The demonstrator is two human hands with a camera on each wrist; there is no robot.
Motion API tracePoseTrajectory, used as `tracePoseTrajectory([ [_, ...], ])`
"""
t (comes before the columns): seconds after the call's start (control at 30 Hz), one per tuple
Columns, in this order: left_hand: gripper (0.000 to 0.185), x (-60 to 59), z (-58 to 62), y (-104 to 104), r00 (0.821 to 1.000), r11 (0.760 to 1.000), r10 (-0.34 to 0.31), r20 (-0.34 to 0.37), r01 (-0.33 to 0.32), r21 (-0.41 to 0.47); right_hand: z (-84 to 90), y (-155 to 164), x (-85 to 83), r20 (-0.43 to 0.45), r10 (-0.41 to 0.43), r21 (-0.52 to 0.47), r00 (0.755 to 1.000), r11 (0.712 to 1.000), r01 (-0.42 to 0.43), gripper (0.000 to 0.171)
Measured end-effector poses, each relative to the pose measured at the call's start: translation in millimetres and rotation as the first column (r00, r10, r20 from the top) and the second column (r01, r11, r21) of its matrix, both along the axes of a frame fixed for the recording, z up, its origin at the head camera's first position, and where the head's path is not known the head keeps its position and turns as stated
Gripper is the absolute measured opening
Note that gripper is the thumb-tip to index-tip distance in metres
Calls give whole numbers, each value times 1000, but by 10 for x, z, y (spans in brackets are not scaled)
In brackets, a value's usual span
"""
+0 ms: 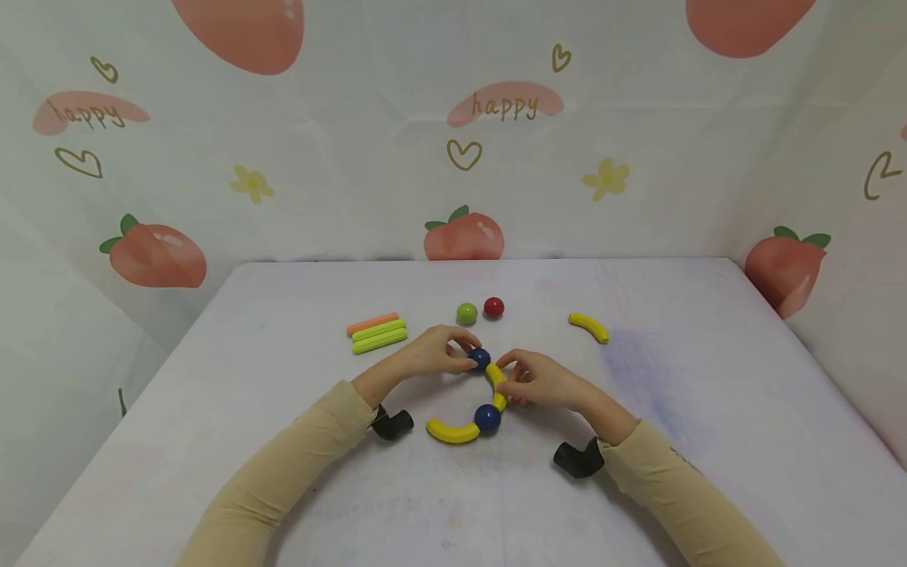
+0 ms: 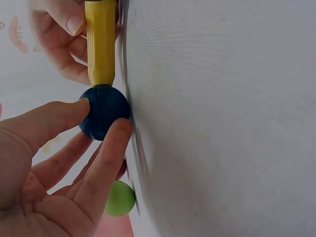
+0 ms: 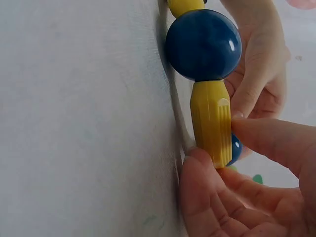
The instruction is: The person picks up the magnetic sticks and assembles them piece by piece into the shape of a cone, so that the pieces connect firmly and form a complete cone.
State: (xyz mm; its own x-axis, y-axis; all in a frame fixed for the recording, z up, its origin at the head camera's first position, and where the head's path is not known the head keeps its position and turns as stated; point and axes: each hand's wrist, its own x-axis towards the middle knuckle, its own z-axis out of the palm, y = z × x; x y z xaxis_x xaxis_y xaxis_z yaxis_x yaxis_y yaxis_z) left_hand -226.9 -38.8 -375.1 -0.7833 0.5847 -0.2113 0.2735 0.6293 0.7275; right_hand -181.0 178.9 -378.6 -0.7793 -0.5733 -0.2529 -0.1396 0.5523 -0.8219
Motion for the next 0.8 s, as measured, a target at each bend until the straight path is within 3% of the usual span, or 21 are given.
tracePoseTrajectory([
  [0.2,33,13,10,20,1000,1000,-4,9,4,4,-10,-40,10,41,-75,-19,996,997,76,46],
  [0.47,32,32,14,30,999,997,-16,42,13,79,-32,-58,10,73,-140,-49,987,988,144,62],
  [0.8,27,62,6,44,991,985,-87,97,70,161,-38,-92,-2,51,-169,-13,984,985,170,49],
])
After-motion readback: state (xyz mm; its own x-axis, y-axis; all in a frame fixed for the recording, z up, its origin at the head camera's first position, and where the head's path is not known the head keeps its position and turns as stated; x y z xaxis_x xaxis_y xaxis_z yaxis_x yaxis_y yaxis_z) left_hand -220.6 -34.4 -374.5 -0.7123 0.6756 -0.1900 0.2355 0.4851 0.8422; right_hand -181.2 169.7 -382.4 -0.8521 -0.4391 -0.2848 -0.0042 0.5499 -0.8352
